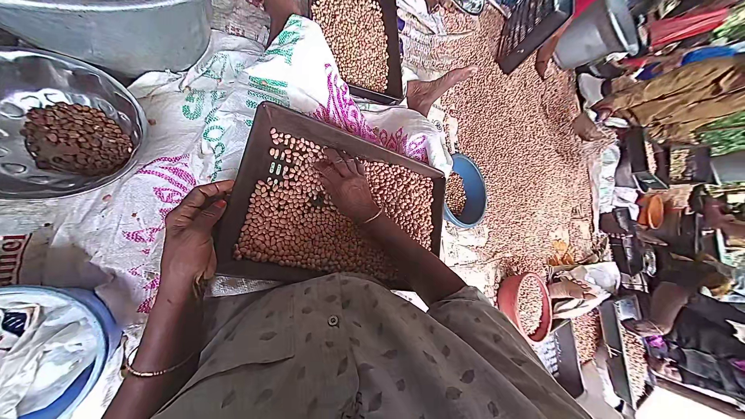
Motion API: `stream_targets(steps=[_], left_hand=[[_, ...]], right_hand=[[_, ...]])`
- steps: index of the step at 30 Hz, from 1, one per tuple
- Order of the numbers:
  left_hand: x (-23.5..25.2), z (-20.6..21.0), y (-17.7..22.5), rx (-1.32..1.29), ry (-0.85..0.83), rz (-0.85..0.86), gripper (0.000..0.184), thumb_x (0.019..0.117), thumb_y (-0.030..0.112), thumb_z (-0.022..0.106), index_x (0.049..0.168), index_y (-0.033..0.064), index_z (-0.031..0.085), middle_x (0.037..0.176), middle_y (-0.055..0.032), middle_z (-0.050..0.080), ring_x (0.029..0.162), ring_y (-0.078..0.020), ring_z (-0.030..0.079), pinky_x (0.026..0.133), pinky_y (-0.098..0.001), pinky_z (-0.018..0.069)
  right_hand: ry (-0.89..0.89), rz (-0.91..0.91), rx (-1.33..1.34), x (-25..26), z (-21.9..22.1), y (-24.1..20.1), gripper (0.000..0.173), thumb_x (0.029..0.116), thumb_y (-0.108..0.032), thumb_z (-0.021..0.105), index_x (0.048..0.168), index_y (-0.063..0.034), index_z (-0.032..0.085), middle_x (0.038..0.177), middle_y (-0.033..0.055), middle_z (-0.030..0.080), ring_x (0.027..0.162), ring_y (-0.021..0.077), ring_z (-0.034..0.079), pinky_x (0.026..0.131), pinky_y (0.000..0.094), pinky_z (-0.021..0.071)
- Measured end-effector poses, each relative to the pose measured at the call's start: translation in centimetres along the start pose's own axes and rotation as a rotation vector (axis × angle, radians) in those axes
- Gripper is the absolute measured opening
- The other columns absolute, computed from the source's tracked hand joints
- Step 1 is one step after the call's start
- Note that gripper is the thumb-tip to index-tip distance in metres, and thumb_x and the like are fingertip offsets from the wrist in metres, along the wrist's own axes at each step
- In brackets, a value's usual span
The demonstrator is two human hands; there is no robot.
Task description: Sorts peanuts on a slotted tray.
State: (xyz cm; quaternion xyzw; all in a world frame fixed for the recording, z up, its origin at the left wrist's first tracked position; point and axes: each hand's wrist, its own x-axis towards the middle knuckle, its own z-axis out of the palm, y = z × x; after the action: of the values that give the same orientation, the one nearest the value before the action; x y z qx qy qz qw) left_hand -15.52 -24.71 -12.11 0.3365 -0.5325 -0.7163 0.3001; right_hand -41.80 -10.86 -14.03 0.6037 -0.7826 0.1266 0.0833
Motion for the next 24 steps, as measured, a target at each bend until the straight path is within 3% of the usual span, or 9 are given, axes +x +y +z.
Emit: stream_targets(steps=[2,5,8,10,12,14,18,21,24], left_hand=[[0.0,0.0,0.0,0.002,-0.005,0.0,0.03,0.1039,0.002,0.043,0.123,0.0094,0.064,0.116,0.0049,0.069,0.1,-0.0033,0.067,0.087,-0.0218,0.0563],[0.1,0.0,0.0,-0.001,-0.018,0.008,0.03,0.103,0.003,0.043,0.123,0.0104,0.064,0.115,0.0065,0.069,0.1,-0.0024,0.067,0.087,-0.0217,0.0564],[0.0,0.0,0.0,0.005,-0.026,0.024,0.029,0.1027,0.003,0.044,0.122,0.0109,0.064,0.115,0.0072,0.069,0.101,-0.0022,0.066,0.089,-0.0223,0.056],[0.0,0.0,0.0,0.004,-0.022,0.024,0.029,0.1031,0.003,0.044,0.122,0.0104,0.064,0.115,0.0064,0.069,0.101,-0.0025,0.066,0.089,-0.0226,0.056],[0.0,0.2,0.1,0.014,-0.015,0.017,0.029,0.1031,0.004,0.043,0.122,0.0108,0.064,0.113,0.0067,0.069,0.1,-0.0023,0.066,0.087,-0.0221,0.0562],[0.1,0.1,0.0,0.027,-0.017,0.029,0.03,0.1029,0.004,0.043,0.123,0.0105,0.064,0.114,0.0066,0.068,0.099,-0.0023,0.066,0.087,-0.0219,0.0558],[0.1,-0.2,-0.2,0.049,-0.015,0.035,0.03,0.1028,0.004,0.043,0.123,0.01,0.064,0.115,0.0065,0.068,0.101,-0.0027,0.066,0.089,-0.0229,0.0558],[0.2,-0.1,-0.3,0.041,-0.011,0.035,0.03,0.1018,0.003,0.043,0.123,0.0088,0.063,0.114,0.0063,0.068,0.102,-0.0034,0.066,0.089,-0.023,0.056],[0.1,-0.1,-0.2,0.061,-0.012,0.036,0.03,0.102,0.004,0.043,0.125,0.0094,0.063,0.112,0.0069,0.067,0.1,-0.0029,0.065,0.088,-0.0221,0.0553]], right_hand=[[0.065,0.125,-0.051,-0.9,-0.7,1.0,0.023,0.099,-0.016,0.063,0.115,-0.0057,0.075,0.127,0.0209,0.068,0.118,0.0437,0.064,0.093,0.0576,0.0528],[-0.049,0.304,0.044,-1.9,-3.3,1.4,0.022,0.0978,-0.01,0.063,0.114,0.0005,0.072,0.11,0.0229,0.07,0.093,0.0389,0.072,0.075,0.051,0.0601],[-0.206,0.262,0.401,-2.5,-5.6,0.7,0.022,0.0966,-0.004,0.064,0.117,0.0021,0.071,0.119,0.0216,0.071,0.101,0.0334,0.072,0.089,0.0471,0.0592],[-0.135,0.192,0.548,-1.8,-5.6,-0.2,0.025,0.0951,-0.003,0.064,0.119,0.0012,0.072,0.114,0.0192,0.071,0.094,0.0283,0.071,0.084,0.0423,0.059],[-0.044,0.193,0.538,0.1,-5.4,-1.3,0.028,0.0989,-0.004,0.061,0.126,0.0009,0.068,0.118,0.0191,0.07,0.098,0.0286,0.07,0.086,0.0427,0.0582],[-0.005,0.213,0.478,3.8,-4.1,-2.0,0.037,0.0977,-0.003,0.059,0.134,0.0027,0.064,0.125,0.0215,0.07,0.11,0.033,0.07,0.096,0.047,0.0556],[-0.243,0.26,0.341,9.1,-1.0,-5.9,0.062,0.0941,-0.003,0.062,0.153,-0.0011,0.045,0.146,0.0196,0.057,0.137,0.0368,0.051,0.112,0.0507,0.0424],[-0.232,0.32,0.275,9.8,1.3,-9.5,0.069,0.0911,-0.011,0.068,0.154,-0.0003,0.043,0.155,0.02,0.047,0.144,0.0384,0.041,0.116,0.0514,0.0361],[-0.201,0.214,0.387,7.9,1.0,-10.2,0.056,0.0869,-0.004,0.071,0.14,0.0037,0.057,0.141,0.0248,0.058,0.137,0.0407,0.05,0.115,0.0497,0.0399]])
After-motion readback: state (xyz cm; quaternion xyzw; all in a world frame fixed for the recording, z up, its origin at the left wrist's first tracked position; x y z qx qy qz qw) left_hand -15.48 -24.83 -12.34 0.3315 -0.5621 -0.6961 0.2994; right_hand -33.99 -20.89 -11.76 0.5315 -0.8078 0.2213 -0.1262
